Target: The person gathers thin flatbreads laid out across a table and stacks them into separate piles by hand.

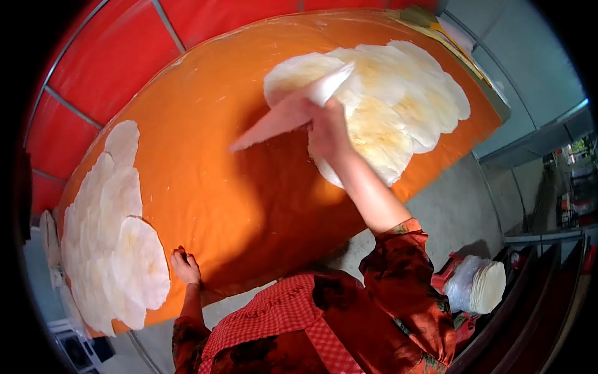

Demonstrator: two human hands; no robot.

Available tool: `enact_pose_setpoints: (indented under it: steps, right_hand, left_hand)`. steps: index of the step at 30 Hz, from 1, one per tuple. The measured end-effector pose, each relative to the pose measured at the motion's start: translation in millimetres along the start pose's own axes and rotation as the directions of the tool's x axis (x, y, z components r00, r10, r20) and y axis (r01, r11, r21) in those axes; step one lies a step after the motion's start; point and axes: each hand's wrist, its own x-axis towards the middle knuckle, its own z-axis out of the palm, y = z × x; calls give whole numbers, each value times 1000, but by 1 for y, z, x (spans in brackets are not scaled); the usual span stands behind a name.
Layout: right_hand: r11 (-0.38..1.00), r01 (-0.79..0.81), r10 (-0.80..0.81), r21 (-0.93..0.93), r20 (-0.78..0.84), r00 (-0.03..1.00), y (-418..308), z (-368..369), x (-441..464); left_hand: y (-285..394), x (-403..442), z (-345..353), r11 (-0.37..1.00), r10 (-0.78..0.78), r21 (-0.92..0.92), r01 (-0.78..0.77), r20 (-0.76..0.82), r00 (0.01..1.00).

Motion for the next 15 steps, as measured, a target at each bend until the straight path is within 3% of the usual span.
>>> enact_pose_setpoints:
  steps: [3, 5, 9, 11, 13, 15]
  right_hand:
    - [990, 97, -84, 107, -115, 990, -34, 19, -18]
    - [982, 151, -131, 117, -164, 978, -15, 6, -33]
    - [976, -197, 215, 96, -255, 943, 86, -48, -70]
    - [906, -419, 416, 64, -316, 853, 153, -95, -81]
    - [862, -504, 481, 56, -407, 777, 191, -134, -91]
    - [856, -514, 477, 52, -461, 748, 182, -118, -101]
  left_hand:
    - [0, 0, 1, 999, -33, -5, 33, 0, 999]
    - [-5, -1, 10, 999, 2, -49, -3, -33, 999]
    - [-25, -4, 12, 997, -46, -68, 45, -15, 999]
    - [-17, -1, 5, 995, -27, -93, 19, -81, 996]
    - [-17, -1, 4, 992, -61, -115, 53, -67, 996]
    - [-20, -3, 4, 993, -77, -97, 72, -46, 996]
